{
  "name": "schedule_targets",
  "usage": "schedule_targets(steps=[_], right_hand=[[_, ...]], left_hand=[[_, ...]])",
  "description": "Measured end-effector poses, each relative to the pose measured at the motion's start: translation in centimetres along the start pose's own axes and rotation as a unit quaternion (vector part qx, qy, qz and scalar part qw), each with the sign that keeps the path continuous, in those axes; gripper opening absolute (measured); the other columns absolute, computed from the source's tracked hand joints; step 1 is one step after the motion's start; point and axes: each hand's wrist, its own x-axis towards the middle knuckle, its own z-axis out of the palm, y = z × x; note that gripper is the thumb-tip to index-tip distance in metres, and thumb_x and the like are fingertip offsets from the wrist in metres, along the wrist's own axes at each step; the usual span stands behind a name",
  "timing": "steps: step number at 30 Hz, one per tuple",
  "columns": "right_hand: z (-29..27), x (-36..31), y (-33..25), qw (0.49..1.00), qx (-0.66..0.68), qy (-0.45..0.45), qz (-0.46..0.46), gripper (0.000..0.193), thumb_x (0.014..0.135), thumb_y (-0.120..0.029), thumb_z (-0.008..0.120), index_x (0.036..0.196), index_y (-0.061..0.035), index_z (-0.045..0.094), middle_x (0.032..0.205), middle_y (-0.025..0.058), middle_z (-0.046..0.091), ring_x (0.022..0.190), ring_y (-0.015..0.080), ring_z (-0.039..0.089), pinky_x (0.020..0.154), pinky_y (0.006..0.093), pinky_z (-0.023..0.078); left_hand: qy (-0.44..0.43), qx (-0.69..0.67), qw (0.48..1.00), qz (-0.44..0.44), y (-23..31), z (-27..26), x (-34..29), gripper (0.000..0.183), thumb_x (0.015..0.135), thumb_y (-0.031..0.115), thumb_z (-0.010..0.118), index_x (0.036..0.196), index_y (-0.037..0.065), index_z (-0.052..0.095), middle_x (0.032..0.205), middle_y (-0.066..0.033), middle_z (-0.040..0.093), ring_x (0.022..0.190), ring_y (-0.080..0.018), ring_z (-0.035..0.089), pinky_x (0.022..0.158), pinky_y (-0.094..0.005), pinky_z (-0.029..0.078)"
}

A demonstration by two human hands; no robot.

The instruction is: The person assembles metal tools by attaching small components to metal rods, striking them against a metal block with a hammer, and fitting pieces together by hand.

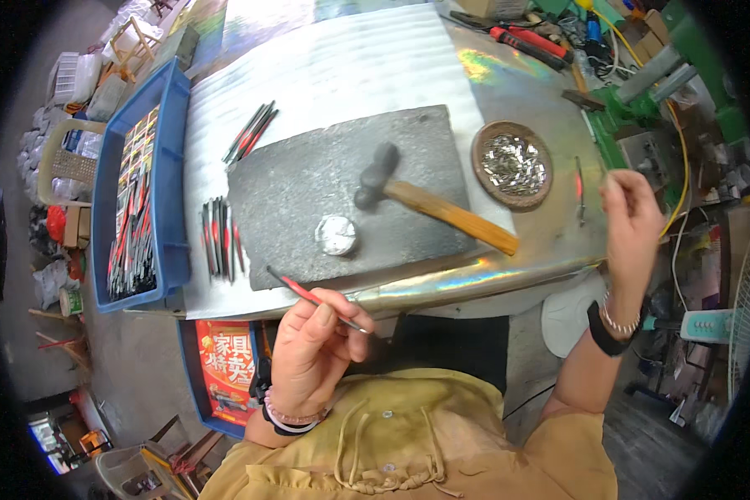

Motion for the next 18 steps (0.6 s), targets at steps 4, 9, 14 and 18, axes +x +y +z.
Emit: schedule_targets(steps=[4, 9, 14, 18], right_hand=[[2.0, 2.2, 2.2, 0.98, -0.183, -0.073, 0.032, 0.035, 0.082, -0.019, 0.063, 0.107, 0.0027, 0.053, 0.085, 0.0126, 0.061, 0.071, 0.0202, 0.058, 0.068, 0.0303, 0.046], [3.3, 3.3, 3.8, 0.945, -0.31, -0.104, -0.009, 0.031, 0.076, -0.012, 0.059, 0.103, 0.0012, 0.049, 0.082, 0.0185, 0.056, 0.077, 0.0356, 0.056, 0.07, 0.0437, 0.045], [3.1, 4.5, 4.4, 0.91, -0.382, -0.145, -0.066, 0.024, 0.071, 0.001, 0.048, 0.094, 0.0012, 0.047, 0.086, 0.0223, 0.057, 0.083, 0.0424, 0.054, 0.071, 0.0496, 0.043], [2.4, 5.6, 4.1, 0.914, -0.34, -0.22, -0.034, 0.02, 0.069, 0.0, 0.047, 0.089, 0.0029, 0.049, 0.082, 0.0242, 0.056, 0.081, 0.0423, 0.054, 0.07, 0.0494, 0.041]], left_hand=[[0.017, 0.035, 0.999, 0.029, 0.4, -0.1, -0.6, 0.019, 0.092, 0.011, 0.05, 0.106, -0.002, 0.053, 0.091, -0.017, 0.064, 0.069, -0.0135, 0.057, 0.063, -0.0233, 0.047], [0.05, 0.138, 0.986, 0.082, 1.5, -0.4, -1.2, 0.022, 0.088, 0.005, 0.054, 0.109, 0.0, 0.047, 0.085, -0.0173, 0.065, 0.063, -0.0129, 0.06, 0.059, -0.0213, 0.047], [0.046, 0.201, 0.972, 0.111, 2.0, -0.5, -1.2, 0.021, 0.095, 0.02, 0.048, 0.095, -0.001, 0.051, 0.077, -0.0145, 0.062, 0.065, -0.017, 0.062, 0.055, -0.0213, 0.049], [0.04, 0.184, 0.971, 0.146, 2.3, -0.7, -1.4, 0.022, 0.095, 0.02, 0.047, 0.094, -0.002, 0.052, 0.077, -0.0135, 0.062, 0.064, -0.0155, 0.061, 0.055, -0.021, 0.048]])
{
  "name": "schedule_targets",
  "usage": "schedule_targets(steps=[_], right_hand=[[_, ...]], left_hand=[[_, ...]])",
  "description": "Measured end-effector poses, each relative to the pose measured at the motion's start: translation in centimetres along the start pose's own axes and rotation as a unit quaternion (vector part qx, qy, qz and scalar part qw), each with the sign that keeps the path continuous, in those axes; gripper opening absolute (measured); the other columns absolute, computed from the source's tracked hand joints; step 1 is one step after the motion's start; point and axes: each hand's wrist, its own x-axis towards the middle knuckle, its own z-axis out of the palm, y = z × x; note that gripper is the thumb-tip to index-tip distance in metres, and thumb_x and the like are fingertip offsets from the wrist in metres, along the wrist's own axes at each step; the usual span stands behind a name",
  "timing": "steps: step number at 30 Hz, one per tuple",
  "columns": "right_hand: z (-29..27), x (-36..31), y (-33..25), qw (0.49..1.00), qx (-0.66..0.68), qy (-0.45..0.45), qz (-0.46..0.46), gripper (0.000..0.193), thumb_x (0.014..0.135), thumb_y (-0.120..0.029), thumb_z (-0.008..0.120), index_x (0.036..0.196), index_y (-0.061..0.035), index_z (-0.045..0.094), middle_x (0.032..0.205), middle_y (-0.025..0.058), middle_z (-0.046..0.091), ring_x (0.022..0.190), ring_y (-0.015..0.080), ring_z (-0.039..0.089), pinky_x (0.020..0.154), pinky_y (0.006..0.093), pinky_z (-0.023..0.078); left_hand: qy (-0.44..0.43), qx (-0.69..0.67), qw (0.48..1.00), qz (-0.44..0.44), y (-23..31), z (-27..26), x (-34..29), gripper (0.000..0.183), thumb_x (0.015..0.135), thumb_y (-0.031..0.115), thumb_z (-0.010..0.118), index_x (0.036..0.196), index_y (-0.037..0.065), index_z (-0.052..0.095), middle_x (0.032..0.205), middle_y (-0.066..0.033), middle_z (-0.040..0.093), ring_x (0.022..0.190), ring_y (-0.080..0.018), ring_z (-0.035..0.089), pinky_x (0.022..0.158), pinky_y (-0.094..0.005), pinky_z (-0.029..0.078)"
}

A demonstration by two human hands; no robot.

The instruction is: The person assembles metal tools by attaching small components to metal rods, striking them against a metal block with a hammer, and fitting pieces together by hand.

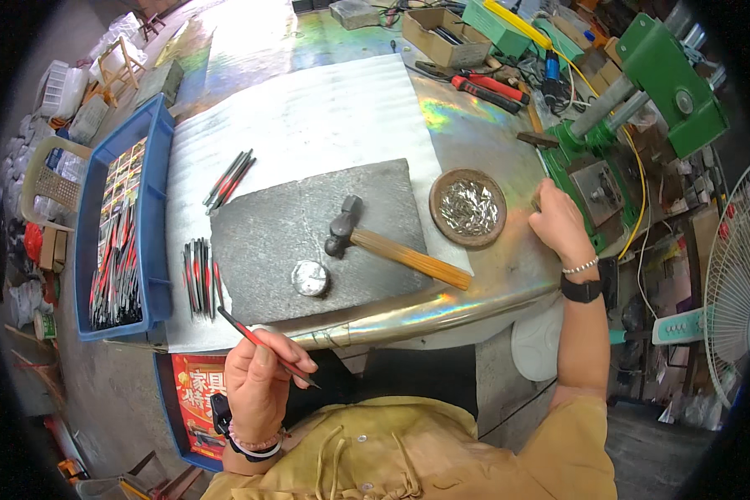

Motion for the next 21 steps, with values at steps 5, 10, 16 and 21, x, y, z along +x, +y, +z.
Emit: schedule_targets(steps=[5, 10, 16, 21], right_hand=[[-1.8, -3.5, 0.1, 0.993, 0.049, 0.104, 0.003, 0.016, 0.07, -0.005, 0.052, 0.084, 0.0024, 0.053, 0.071, 0.017, 0.052, 0.065, 0.0286, 0.052, 0.061, 0.0344, 0.042], [-7.9, -10.1, -9.1, 0.943, 0.331, -0.013, 0.044, 0.007, 0.085, -0.004, 0.05, 0.085, 0.0019, 0.053, 0.071, 0.0013, 0.047, 0.065, 0.0064, 0.044, 0.058, 0.0205, 0.035], [-5.0, -13.8, -15.0, 0.796, 0.538, -0.22, -0.17, 0.016, 0.073, 0.005, 0.063, 0.088, -0.0005, 0.064, 0.084, 0.0108, 0.063, 0.075, 0.0221, 0.061, 0.066, 0.03, 0.047], [-2.2, -14.0, -19.3, 0.776, 0.577, -0.206, -0.15, 0.013, 0.079, 0.0, 0.067, 0.091, 0.0005, 0.064, 0.082, 0.0094, 0.064, 0.069, 0.0166, 0.061, 0.061, 0.0258, 0.047]], left_hand=[[-0.05, 0.058, 0.995, -0.066, 1.3, -0.2, -0.3, 0.027, 0.091, 0.018, 0.054, 0.105, -0.005, 0.053, 0.076, -0.0098, 0.062, 0.064, -0.0128, 0.061, 0.054, -0.0194, 0.046], [-0.087, 0.042, 0.988, -0.116, 1.4, 0.1, -0.1, 0.028, 0.092, 0.014, 0.053, 0.114, -0.004, 0.052, 0.073, -0.0054, 0.061, 0.064, -0.0095, 0.059, 0.055, -0.0182, 0.044], [-0.198, 0.178, 0.964, 0.003, -0.3, 0.5, 0.7, 0.02, 0.089, 0.001, 0.053, 0.107, -0.005, 0.057, 0.088, -0.009, 0.062, 0.075, -0.0131, 0.058, 0.069, -0.0245, 0.046], [-0.182, 0.205, 0.961, 0.024, -0.4, 0.6, -0.2, 0.025, 0.088, 0.003, 0.056, 0.112, -0.004, 0.056, 0.1, -0.012, 0.062, 0.077, -0.0167, 0.06, 0.07, -0.0274, 0.047]])
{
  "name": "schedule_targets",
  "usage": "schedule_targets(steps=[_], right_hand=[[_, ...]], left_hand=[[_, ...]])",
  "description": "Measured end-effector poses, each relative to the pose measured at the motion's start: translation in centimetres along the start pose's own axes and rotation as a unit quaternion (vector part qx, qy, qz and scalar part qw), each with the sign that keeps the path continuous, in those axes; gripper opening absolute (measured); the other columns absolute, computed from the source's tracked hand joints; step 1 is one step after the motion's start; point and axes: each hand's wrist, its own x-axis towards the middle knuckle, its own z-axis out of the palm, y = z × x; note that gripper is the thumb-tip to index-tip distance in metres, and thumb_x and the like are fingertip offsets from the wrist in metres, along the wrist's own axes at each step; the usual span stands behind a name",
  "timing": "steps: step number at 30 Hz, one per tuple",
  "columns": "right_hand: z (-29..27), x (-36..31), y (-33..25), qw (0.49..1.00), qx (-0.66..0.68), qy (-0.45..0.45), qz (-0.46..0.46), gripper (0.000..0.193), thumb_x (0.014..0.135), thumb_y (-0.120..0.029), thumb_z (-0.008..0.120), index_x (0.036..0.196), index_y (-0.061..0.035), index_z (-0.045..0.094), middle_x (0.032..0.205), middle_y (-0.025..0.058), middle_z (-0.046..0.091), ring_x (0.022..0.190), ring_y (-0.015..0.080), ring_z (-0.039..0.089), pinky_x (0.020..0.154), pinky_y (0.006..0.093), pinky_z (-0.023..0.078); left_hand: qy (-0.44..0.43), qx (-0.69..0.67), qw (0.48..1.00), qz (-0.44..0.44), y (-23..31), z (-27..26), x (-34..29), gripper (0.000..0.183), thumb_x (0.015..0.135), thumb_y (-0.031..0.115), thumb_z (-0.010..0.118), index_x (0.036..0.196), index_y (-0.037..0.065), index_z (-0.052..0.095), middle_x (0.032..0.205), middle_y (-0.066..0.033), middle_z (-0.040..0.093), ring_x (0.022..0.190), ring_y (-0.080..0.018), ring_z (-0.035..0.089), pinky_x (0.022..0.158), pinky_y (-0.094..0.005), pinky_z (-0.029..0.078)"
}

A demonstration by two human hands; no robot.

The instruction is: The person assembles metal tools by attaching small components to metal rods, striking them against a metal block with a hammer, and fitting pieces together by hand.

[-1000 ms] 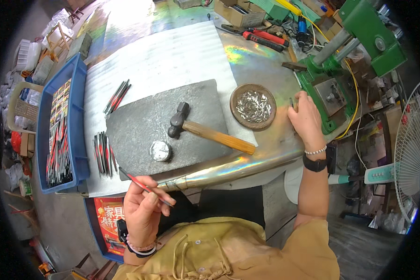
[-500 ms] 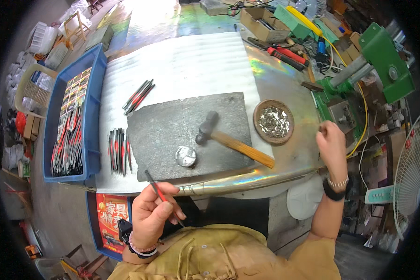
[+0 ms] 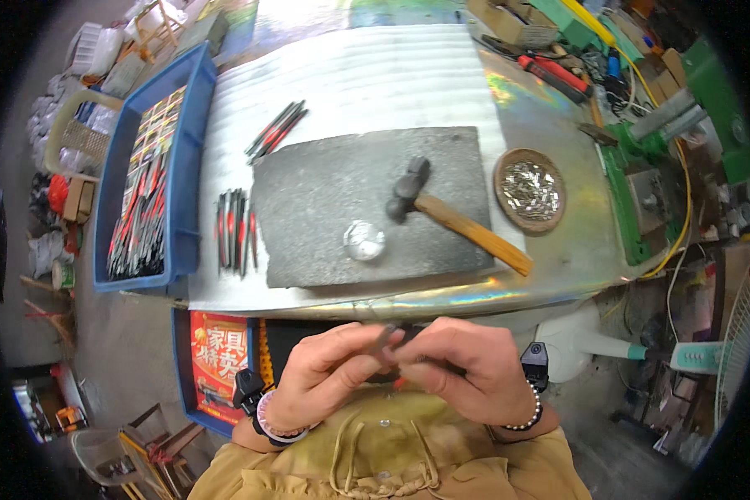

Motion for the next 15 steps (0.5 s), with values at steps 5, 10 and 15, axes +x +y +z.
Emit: schedule_targets(steps=[5, 10, 15], right_hand=[[2.0, 0.8, 1.2, 0.996, 0.014, 0.076, -0.037, 0.02, 0.079, -0.004, 0.069, 0.097, -0.0009, 0.063, 0.077, 0.0077, 0.063, 0.063, 0.0123, 0.059, 0.054, 0.0225, 0.045], [2.3, 1.7, 1.4, 0.987, -0.091, 0.068, -0.116, 0.021, 0.078, -0.005, 0.07, 0.099, -0.0019, 0.063, 0.074, 0.0074, 0.061, 0.057, 0.0119, 0.056, 0.051, 0.0225, 0.043], [3.2, 1.3, 1.3, 0.992, -0.071, 0.077, -0.072, 0.022, 0.079, -0.005, 0.07, 0.099, -0.0021, 0.063, 0.071, 0.0055, 0.06, 0.057, 0.0105, 0.054, 0.052, 0.0217, 0.042]], left_hand=[[0.039, -0.038, 0.998, -0.031, -0.7, -0.2, -1.3, 0.017, 0.089, 0.006, 0.058, 0.104, -0.002, 0.059, 0.09, -0.0055, 0.059, 0.068, -0.0057, 0.053, 0.059, -0.0192, 0.042], [0.05, -0.061, 0.997, -0.025, -1.1, -0.2, -1.5, 0.015, 0.089, 0.006, 0.058, 0.102, -0.002, 0.059, 0.084, -0.0042, 0.062, 0.066, -0.0042, 0.054, 0.058, -0.0191, 0.043], [0.044, -0.053, 0.997, -0.039, -0.8, -0.2, -1.3, 0.015, 0.089, 0.007, 0.058, 0.102, -0.001, 0.059, 0.078, -0.0041, 0.066, 0.068, -0.0042, 0.058, 0.06, -0.0199, 0.046]])
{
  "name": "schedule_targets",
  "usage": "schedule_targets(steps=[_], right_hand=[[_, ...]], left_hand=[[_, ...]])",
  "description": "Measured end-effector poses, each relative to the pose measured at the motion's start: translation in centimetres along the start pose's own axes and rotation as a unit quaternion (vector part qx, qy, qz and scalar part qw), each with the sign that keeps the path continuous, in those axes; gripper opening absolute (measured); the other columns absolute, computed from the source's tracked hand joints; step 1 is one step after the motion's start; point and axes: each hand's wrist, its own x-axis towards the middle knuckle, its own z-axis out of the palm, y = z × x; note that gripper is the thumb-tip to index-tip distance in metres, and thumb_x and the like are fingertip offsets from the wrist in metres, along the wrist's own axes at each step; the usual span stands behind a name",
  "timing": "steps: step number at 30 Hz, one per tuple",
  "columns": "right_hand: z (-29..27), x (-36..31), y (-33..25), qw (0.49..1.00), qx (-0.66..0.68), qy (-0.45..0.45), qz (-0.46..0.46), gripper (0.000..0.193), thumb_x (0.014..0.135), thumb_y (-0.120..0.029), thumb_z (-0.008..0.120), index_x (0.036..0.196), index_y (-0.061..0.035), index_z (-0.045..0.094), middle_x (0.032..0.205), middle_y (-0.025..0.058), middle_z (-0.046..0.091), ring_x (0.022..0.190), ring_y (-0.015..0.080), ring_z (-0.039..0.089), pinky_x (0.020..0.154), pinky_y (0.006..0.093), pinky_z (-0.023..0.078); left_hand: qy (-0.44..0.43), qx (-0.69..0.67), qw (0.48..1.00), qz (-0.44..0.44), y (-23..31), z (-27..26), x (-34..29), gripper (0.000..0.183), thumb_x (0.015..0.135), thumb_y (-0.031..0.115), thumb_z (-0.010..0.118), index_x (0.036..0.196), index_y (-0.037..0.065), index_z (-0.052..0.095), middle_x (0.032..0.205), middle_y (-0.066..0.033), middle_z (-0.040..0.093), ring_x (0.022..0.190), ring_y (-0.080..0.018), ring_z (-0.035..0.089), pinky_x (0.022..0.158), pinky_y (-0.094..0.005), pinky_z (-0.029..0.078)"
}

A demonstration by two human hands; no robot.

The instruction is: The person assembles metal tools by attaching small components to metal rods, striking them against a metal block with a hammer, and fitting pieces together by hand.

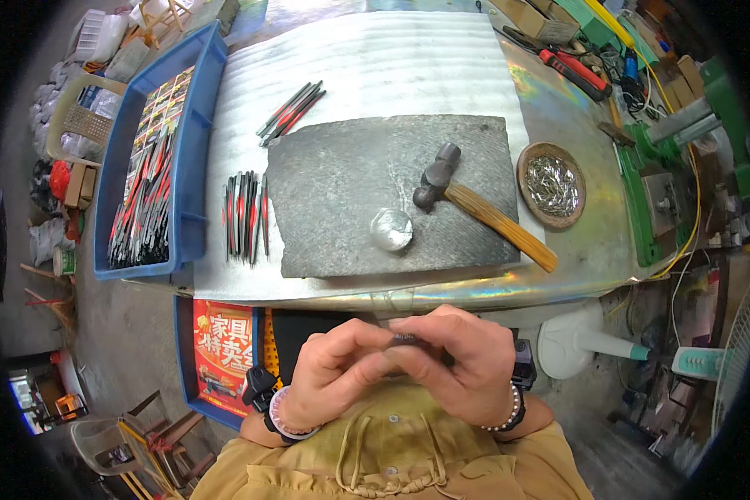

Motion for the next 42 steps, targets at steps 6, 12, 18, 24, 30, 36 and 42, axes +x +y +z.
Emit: schedule_targets(steps=[6, 12, 18, 24, 30, 36, 42], right_hand=[[0.8, 0.0, 0.8, 0.998, 0.062, 0.015, 0.025, 0.02, 0.079, -0.002, 0.069, 0.098, -0.0019, 0.062, 0.07, 0.0033, 0.058, 0.057, 0.007, 0.052, 0.05, 0.0203, 0.04], [0.9, 0.5, 0.7, 0.998, 0.061, 0.002, -0.02, 0.02, 0.078, 0.001, 0.068, 0.097, -0.003, 0.063, 0.069, 0.0019, 0.056, 0.055, 0.0059, 0.049, 0.048, 0.0198, 0.037], [0.5, 0.7, 0.1, 0.999, 0.043, -0.02, -0.01, 0.019, 0.078, 0.001, 0.068, 0.096, -0.0031, 0.064, 0.066, 0.0023, 0.054, 0.054, 0.0061, 0.049, 0.047, 0.0205, 0.037], [0.3, -0.1, 0.0, 0.998, 0.055, -0.018, -0.024, 0.017, 0.077, 0.001, 0.068, 0.093, -0.0025, 0.065, 0.07, 0.0054, 0.06, 0.053, 0.0092, 0.051, 0.047, 0.0217, 0.039], [0.1, -0.2, -0.2, 0.997, 0.061, -0.011, -0.047, 0.016, 0.077, 0.001, 0.068, 0.093, -0.002, 0.065, 0.071, 0.0055, 0.06, 0.053, 0.0101, 0.052, 0.046, 0.0226, 0.038], [-0.8, -0.6, 0.0, 0.998, 0.025, -0.051, -0.009, 0.012, 0.08, -0.002, 0.067, 0.091, -0.001, 0.062, 0.068, 0.0055, 0.059, 0.051, 0.0092, 0.051, 0.045, 0.0226, 0.038], [-1.2, -0.7, 0.4, 0.99, 0.112, -0.062, 0.059, 0.008, 0.084, -0.001, 0.063, 0.084, 0.0028, 0.056, 0.07, 0.0052, 0.062, 0.062, 0.01, 0.065, 0.049, 0.0185, 0.046]], left_hand=[[0.01, -0.028, 1.0, 0.001, -0.4, -0.1, -0.3, 0.016, 0.089, 0.007, 0.057, 0.103, -0.002, 0.057, 0.083, -0.0069, 0.067, 0.076, -0.0069, 0.063, 0.065, -0.0205, 0.048], [0.011, -0.016, 1.0, -0.023, 0.0, -0.2, -0.6, 0.014, 0.091, 0.003, 0.053, 0.101, -0.006, 0.055, 0.089, -0.0082, 0.064, 0.081, -0.0079, 0.059, 0.072, -0.0212, 0.048], [0.015, 0.021, 1.0, 0.002, -0.3, -0.1, -0.7, 0.013, 0.09, 0.004, 0.056, 0.1, -0.004, 0.057, 0.085, -0.006, 0.065, 0.077, -0.0063, 0.059, 0.068, -0.0207, 0.048], [-0.009, 0.03, 0.999, 0.019, -0.1, 0.2, -0.8, 0.01, 0.089, 0.005, 0.058, 0.095, -0.002, 0.057, 0.072, -0.0026, 0.064, 0.067, -0.0038, 0.056, 0.062, -0.0195, 0.046], [-0.01, 0.01, 1.0, 0.013, 0.0, 0.5, -1.1, 0.01, 0.088, 0.005, 0.059, 0.094, -0.003, 0.057, 0.069, -0.0017, 0.061, 0.061, -0.0023, 0.05, 0.056, -0.0186, 0.042], [-0.042, 0.05, 0.998, -0.011, 0.8, 0.4, -0.7, 0.011, 0.089, 0.006, 0.058, 0.096, -0.001, 0.057, 0.068, -0.0058, 0.063, 0.059, -0.0046, 0.054, 0.055, -0.02, 0.044], [-0.069, 0.0, 0.996, -0.061, 1.6, 0.7, 0.0, 0.011, 0.092, 0.01, 0.054, 0.091, -0.001, 0.054, 0.072, -0.0052, 0.066, 0.063, -0.0042, 0.057, 0.057, -0.0198, 0.045]])
